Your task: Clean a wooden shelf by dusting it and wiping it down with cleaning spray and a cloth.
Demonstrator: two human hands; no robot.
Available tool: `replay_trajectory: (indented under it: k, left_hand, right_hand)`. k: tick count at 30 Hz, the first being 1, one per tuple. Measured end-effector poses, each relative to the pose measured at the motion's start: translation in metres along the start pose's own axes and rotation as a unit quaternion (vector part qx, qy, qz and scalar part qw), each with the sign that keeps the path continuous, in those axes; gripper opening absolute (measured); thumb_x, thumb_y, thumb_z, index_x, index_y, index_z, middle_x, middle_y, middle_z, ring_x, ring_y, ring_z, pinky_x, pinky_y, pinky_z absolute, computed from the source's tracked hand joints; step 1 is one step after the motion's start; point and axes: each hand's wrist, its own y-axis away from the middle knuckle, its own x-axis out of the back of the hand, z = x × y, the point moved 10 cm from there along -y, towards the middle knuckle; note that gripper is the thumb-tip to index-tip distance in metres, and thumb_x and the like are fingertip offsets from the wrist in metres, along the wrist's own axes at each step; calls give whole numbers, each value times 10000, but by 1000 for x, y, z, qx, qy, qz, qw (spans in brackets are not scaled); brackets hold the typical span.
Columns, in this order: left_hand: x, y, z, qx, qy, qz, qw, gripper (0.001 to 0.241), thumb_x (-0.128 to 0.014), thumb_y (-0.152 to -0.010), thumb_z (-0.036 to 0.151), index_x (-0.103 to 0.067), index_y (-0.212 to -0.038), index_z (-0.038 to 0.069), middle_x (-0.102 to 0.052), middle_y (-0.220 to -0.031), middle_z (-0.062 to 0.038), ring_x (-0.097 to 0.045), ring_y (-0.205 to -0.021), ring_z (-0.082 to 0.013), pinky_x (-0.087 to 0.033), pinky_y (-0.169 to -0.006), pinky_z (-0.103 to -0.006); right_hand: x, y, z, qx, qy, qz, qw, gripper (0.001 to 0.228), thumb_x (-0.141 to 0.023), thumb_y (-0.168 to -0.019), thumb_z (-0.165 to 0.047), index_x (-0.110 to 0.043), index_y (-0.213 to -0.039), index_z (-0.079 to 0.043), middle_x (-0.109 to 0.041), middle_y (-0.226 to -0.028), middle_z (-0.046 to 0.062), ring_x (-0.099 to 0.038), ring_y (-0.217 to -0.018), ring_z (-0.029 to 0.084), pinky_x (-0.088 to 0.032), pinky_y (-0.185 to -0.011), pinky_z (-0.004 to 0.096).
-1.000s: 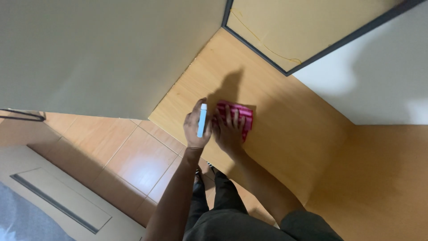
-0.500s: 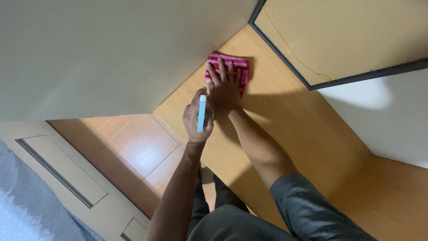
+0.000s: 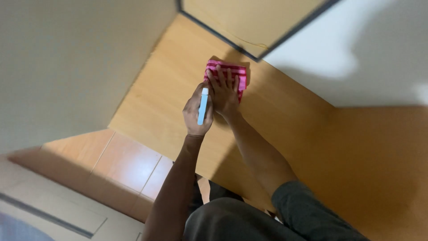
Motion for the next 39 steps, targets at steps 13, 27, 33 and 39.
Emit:
replay_trajectory:
  k: [13,27,33,39]
  left_hand:
    - [-144,66,75,-125,99,-164,973,333,-607,-1015,78,-605,-1346,47,-674,-1361,-149,-735,-1114,-343,-608,-926,-395]
    - [-114,190,110,-148,136,-272,941,410,-678,-971,105,-622,-1378,102,-672,-1386,-116,-728,-1135,-327,-592,-946,-395]
    - [-79,186,104,-158,101,-283,941,445,-690,-933,72,-600,-1368,50,-671,-1367,-159,-722,-1023,-349,-588,-861,-412]
    - [-55,159,85,-138,77,-244,957,413,-613,-955,-1,-586,-1366,34,-713,-1303,-149,-728,-881,-295,-590,-763,-373]
  right_hand:
    - [26,142,169,-265,-24,-12,964,652,-442,-1043,-579,-216,-1626,-395,-85,-1728,75,-50,-1568,420,-17,-1236,653]
    - [-1,347,118,-418,15,-33,908,815,-510,-916,-511,-201,-1633,-278,-61,-1725,92,-60,-1563,434,-61,-1223,639]
    - [-15,386,82,-351,34,23,935,624,-431,-1031,-521,-295,-1613,-342,-204,-1714,93,-162,-1543,461,-78,-1216,672]
    - [11,359,151,-387,9,114,915,619,-335,-1081,-555,-300,-1643,-297,-208,-1733,127,-189,-1559,475,-88,-1237,675]
